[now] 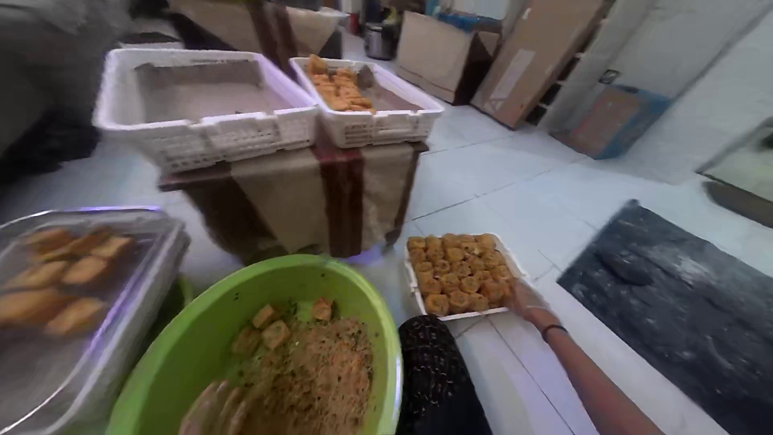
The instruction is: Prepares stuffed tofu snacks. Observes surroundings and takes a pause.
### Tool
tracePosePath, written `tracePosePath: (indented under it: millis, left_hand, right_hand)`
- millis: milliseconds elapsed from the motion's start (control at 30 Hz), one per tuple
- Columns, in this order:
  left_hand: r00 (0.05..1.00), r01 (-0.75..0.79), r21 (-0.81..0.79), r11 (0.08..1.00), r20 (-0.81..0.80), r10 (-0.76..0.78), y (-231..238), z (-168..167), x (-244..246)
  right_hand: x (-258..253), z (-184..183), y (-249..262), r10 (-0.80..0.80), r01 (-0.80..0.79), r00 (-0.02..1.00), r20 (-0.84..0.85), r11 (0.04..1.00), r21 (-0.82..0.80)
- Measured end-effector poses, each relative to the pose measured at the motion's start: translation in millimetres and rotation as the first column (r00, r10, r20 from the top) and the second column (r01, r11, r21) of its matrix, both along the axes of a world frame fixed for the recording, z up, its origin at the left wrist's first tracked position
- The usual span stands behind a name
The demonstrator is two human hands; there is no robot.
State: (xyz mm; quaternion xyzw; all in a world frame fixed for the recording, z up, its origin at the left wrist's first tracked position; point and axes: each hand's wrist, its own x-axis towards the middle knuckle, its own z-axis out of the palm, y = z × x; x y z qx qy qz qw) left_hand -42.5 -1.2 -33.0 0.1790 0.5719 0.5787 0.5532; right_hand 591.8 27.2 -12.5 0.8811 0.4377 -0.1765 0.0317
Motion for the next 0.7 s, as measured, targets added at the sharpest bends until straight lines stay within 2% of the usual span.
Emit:
tracePosePath:
  millis: [67,133,167,233,300,400,467,500,567,600,700]
  left_hand:
    - [0.983,-0.176,-0.01,0.984,-0.051,0.175,-3.9,7.6,5.2]
    - [0.934,-0.34,0.01,0.94,-0.109,0.339,-5.6,12.5,6.1]
    - [0.912,-0.386,0.037,0.922,-0.136,0.387,-5.3,12.0,5.2]
    - [0.884,-0.43,0.095,0.898,-0.16,0.44,-4.7,17.1,6.9]
    - [0.865,-0.443,0.182,0.878,-0.172,0.472,-4.0,20.8,7.7]
    - [0.852,-0.433,0.28,0.857,-0.182,0.49,-4.1,21.9,3.8]
    - [0.864,-0.431,0.277,0.859,-0.147,0.481,-6.4,30.7,-0.2]
    - [0.876,-0.424,0.258,0.868,-0.125,0.466,-7.7,38.6,-2.2]
    - [0.893,-0.401,0.233,0.886,-0.114,0.434,-9.6,49.4,-7.0]
    - [0.896,-0.394,0.235,0.888,-0.115,0.428,-10.1,50.7,-9.3]
    - [0.897,-0.406,0.225,0.886,-0.087,0.433,-8.8,51.8,-11.5]
  right_hand:
    - [-28.2,27.1,6.0,0.048,-0.046,0.993,0.108,0.999,-0.023]
    - [-75.3,64.7,14.0,0.135,-0.147,0.984,0.119,0.985,0.091]
    - [-102.3,79.0,18.3,0.212,-0.23,0.972,0.103,0.95,0.213]
    - [-170.8,94.6,29.2,0.412,-0.39,0.91,0.048,0.813,0.431]
    - [-258.1,96.9,43.1,0.584,-0.461,0.805,-0.107,0.729,0.506]
    - [-389.6,63.2,67.8,0.712,-0.571,0.567,-0.414,0.702,0.426]
    - [-466.9,31.3,73.7,0.75,-0.693,0.405,-0.523,0.625,0.359]
    - [-499.3,23.6,69.8,0.756,-0.767,0.356,-0.549,0.572,0.291]
    - [-546.3,23.3,48.0,0.755,-0.87,0.352,-0.553,0.482,0.104]
    - [-559.1,22.5,33.5,0.758,-0.884,0.36,-0.544,0.463,0.061]
    - [-563.1,-8.3,13.4,0.78,-0.868,0.355,-0.516,0.479,0.127]
